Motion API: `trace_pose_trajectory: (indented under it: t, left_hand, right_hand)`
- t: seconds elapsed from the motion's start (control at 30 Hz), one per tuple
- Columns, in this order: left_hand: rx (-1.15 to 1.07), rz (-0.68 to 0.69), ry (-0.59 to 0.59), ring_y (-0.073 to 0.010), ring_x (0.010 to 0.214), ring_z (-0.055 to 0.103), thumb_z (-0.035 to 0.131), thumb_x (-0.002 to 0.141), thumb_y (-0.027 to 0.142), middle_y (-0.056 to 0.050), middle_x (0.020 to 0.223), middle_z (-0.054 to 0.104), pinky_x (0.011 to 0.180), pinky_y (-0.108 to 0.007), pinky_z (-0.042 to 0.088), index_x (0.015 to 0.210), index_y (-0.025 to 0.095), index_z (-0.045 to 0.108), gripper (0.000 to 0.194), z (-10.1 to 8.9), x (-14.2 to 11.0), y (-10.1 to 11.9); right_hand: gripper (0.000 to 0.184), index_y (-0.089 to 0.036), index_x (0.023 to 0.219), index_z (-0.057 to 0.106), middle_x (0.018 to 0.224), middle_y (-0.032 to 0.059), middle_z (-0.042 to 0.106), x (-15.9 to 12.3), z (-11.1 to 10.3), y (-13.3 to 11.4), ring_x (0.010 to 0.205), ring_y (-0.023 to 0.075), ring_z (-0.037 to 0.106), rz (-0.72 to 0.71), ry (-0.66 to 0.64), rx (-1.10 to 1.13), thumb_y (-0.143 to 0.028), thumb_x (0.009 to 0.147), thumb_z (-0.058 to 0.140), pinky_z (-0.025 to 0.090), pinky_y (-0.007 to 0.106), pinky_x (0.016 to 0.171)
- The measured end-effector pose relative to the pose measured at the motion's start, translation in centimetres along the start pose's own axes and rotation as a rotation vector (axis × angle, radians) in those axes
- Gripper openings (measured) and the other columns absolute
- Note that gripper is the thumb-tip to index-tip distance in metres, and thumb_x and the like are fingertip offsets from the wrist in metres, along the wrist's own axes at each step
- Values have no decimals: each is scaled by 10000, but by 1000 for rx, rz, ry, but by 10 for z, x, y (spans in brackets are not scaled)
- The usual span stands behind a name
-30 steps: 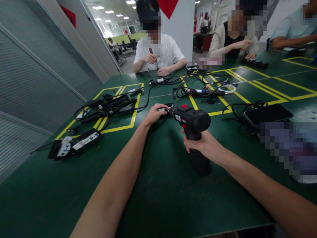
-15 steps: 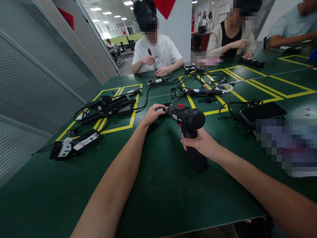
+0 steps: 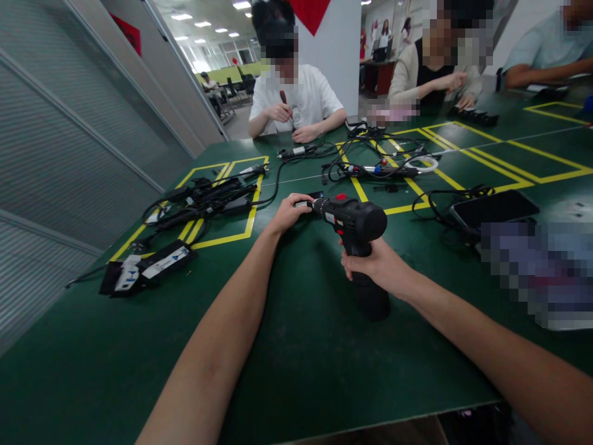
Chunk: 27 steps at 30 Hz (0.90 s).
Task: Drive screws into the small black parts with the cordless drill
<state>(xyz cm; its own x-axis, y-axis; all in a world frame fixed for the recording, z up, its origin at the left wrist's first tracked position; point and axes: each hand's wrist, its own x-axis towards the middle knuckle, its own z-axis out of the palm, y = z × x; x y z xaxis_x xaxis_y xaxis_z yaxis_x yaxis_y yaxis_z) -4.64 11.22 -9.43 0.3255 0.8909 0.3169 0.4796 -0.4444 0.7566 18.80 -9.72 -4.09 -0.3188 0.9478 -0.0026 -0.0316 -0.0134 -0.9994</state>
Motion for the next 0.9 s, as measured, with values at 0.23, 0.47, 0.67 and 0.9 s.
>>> trace_pose_trajectory:
  t: [0.23,0.47,0.67,0.9]
  left_hand:
    - [13,-14,-17,-228,1113,559,632,695,307,-26,1131,653,1079,-382,380,997,229,714,323,-1,-1,2]
    - [4,-2,-15,-227,1115,559,639,699,302,-30,1130,653,1079,-381,381,1001,225,710,320,-1,-1,3]
    - [18,7,-20,-224,1116,558,631,706,301,-30,1127,653,1077,-372,382,1007,223,711,321,-1,-1,2]
    - [10,-4,-16,-223,1114,559,635,700,305,-27,1139,644,1081,-376,378,1016,232,711,333,-1,-1,3]
  right_hand:
    - [125,-179,848,587,690,7,607,-1,1,-2,609,159,589,15,5,1,-183,745,659,481,319,605]
    - [133,-180,852,587,693,6,603,-1,1,-2,608,157,584,12,2,17,-182,743,663,477,317,600]
    - [151,-183,872,580,699,1,603,-1,1,-3,604,153,580,13,3,12,-174,743,660,476,319,605]
    - [120,-176,849,588,693,8,606,-2,0,-3,618,161,586,17,1,-12,-179,749,653,473,317,604]
